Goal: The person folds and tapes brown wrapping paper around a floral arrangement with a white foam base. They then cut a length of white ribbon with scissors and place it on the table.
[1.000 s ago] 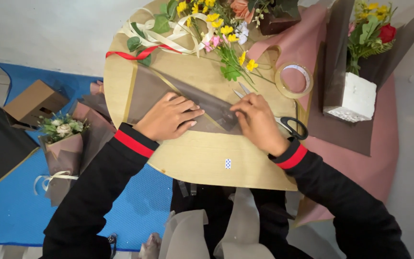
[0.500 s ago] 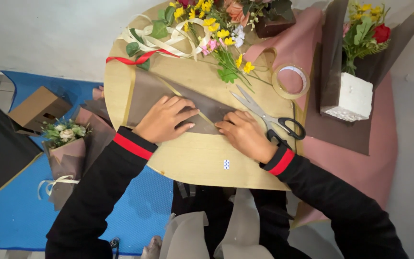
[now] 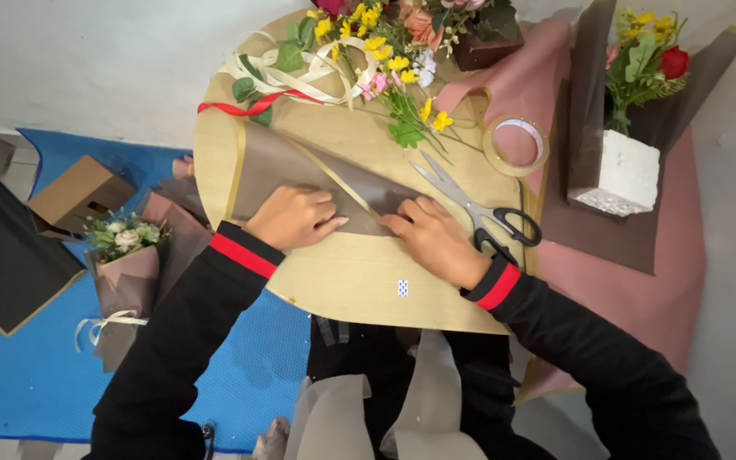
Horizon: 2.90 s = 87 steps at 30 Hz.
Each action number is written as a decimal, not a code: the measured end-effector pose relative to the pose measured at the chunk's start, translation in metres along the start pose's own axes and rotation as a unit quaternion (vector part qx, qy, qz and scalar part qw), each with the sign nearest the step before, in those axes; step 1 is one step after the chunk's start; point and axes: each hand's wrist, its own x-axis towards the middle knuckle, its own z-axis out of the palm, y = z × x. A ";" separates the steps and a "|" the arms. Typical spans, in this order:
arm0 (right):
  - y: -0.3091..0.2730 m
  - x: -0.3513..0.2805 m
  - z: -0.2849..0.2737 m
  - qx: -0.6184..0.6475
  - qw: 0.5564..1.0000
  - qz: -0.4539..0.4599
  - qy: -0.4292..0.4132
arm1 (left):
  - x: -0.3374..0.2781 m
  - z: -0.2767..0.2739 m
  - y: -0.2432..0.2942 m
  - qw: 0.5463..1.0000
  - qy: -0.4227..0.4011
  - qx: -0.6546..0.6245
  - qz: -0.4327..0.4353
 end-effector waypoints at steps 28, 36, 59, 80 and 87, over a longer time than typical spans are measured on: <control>-0.194 -0.066 -0.011 0.543 0.574 0.607 -0.083 | 0.000 0.007 -0.001 0.999 -0.021 0.028 -0.039; -0.193 -0.070 0.010 0.545 0.545 0.636 -0.039 | 0.000 0.010 0.000 0.999 -0.005 0.023 -0.036; -0.058 0.040 -0.103 0.490 0.762 0.422 -0.034 | 0.002 -0.008 0.013 0.992 0.097 0.071 0.038; 0.005 0.067 -0.047 0.435 0.822 0.356 -0.089 | 0.041 -0.069 0.063 0.791 0.085 -0.396 -0.459; 0.001 0.067 -0.048 0.492 0.771 0.393 -0.092 | 0.039 -0.078 0.065 0.798 0.117 -0.393 -0.441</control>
